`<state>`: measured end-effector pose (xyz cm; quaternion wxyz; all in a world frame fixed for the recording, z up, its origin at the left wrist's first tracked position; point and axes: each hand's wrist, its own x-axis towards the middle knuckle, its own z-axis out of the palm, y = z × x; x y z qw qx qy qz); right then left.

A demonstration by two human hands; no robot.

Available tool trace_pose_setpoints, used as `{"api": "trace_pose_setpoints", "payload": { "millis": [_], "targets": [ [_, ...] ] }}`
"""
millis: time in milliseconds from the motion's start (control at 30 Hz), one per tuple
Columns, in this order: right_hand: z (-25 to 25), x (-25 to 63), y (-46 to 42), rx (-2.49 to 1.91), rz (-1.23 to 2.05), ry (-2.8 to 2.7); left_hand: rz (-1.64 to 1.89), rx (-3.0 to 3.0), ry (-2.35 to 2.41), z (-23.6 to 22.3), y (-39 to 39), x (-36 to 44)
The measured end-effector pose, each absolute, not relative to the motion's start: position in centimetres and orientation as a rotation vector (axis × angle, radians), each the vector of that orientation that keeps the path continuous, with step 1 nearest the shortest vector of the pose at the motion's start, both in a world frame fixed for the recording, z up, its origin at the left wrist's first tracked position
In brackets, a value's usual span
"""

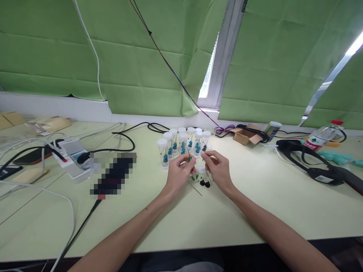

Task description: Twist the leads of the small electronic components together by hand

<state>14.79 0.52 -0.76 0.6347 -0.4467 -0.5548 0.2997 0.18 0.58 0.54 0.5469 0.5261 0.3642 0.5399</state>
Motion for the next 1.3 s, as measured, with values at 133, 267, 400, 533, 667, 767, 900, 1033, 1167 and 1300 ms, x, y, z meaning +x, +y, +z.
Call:
{"api": "trace_pose_setpoints", "payload": {
  "millis": [133,267,400,533,667,767,900,1033,1167,1300],
  "targets": [
    [-0.7,14.8,0.5,-1.027,0.681,-1.277,1.292,1.296,0.868,0.5,0.6,0.2],
    [-0.6,14.8,0.4,-1.028,0.684,-1.277,1.301,1.342,0.886,0.4,0.7,0.2],
    [-0.6,14.8,0.3,-1.033,0.693,-1.279,1.305,1.395,0.904,0.4,0.7,0.1],
    [-0.5,14.8,0.3,-1.03,0.699,-1.282,1.313,1.436,0.92,0.4,0.6,0.1],
    [-0.3,14.8,0.3,-1.045,0.728,-1.281,1.327,1.469,0.933,0.3,0.7,0.1],
    [-0.3,14.9,0.3,-1.05,0.769,-1.277,1.33,1.498,0.948,0.2,0.7,0.1],
    [-0.6,15.0,0.5,-1.031,0.837,-1.251,1.328,1.529,0.973,0.2,0.7,0.2],
    [-1.0,15.1,1.1,-0.989,0.937,-1.196,1.334,1.543,0.97,0.3,0.6,0.2],
    [-1.1,15.2,1.3,-0.95,1.02,-1.13,1.337,1.563,0.97,0.4,0.5,0.3],
    [-0.9,15.2,1.2,-0.916,1.106,-1.08,1.349,1.576,0.963,0.3,0.6,0.5]
  ]
}}
